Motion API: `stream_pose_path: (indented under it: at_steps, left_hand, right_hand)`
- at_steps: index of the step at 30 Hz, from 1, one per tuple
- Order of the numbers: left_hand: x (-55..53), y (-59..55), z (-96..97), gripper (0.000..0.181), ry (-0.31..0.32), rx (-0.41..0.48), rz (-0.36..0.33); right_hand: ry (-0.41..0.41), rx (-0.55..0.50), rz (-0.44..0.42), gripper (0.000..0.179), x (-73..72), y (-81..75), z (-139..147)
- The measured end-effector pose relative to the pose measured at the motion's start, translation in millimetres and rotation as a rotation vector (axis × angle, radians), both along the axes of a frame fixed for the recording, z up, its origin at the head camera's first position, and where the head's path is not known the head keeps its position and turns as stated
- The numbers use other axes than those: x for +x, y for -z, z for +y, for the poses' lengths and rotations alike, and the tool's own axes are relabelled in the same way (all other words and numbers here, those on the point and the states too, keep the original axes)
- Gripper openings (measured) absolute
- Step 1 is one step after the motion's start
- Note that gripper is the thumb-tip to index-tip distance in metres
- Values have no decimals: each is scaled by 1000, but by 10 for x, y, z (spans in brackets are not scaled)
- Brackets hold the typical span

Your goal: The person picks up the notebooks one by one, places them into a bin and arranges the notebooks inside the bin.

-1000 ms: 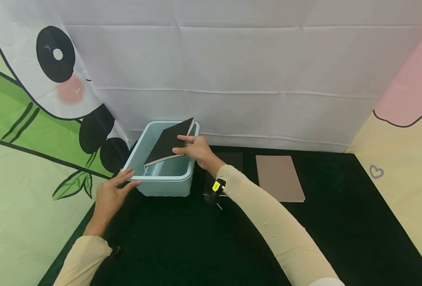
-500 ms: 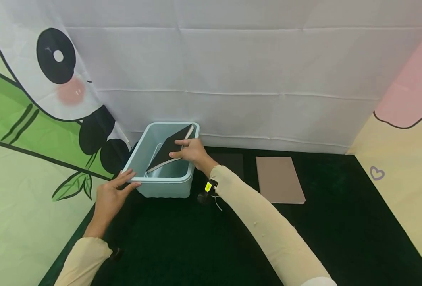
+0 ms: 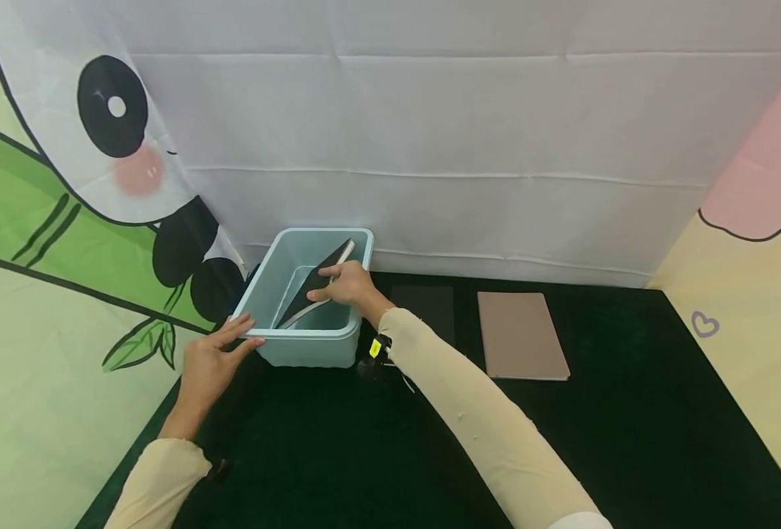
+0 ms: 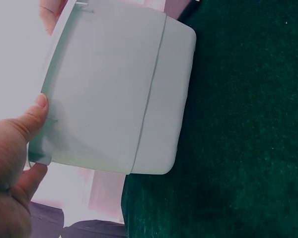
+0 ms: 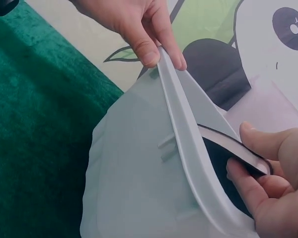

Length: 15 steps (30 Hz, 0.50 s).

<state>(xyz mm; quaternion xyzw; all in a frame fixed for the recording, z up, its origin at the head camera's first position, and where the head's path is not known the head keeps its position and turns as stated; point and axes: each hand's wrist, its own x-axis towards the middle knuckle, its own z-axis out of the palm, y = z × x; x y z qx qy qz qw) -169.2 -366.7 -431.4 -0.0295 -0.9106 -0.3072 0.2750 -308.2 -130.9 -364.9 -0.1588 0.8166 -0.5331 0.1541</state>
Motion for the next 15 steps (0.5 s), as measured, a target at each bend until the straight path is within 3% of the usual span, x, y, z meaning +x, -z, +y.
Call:
stream_pose_path:
  at_steps: [4, 11, 15]
  left_hand:
    - [1, 4, 4, 41, 1, 7, -7]
    - [3, 8, -6, 41, 3, 4, -14]
    - [11, -2, -15, 41, 3, 6, -22]
  right_hand:
    - [-17, 21, -11, 55, 34, -20, -17]
    - [-77, -63, -121, 58, 72, -63, -22]
    - [-113, -28, -138, 57, 51, -63, -26]
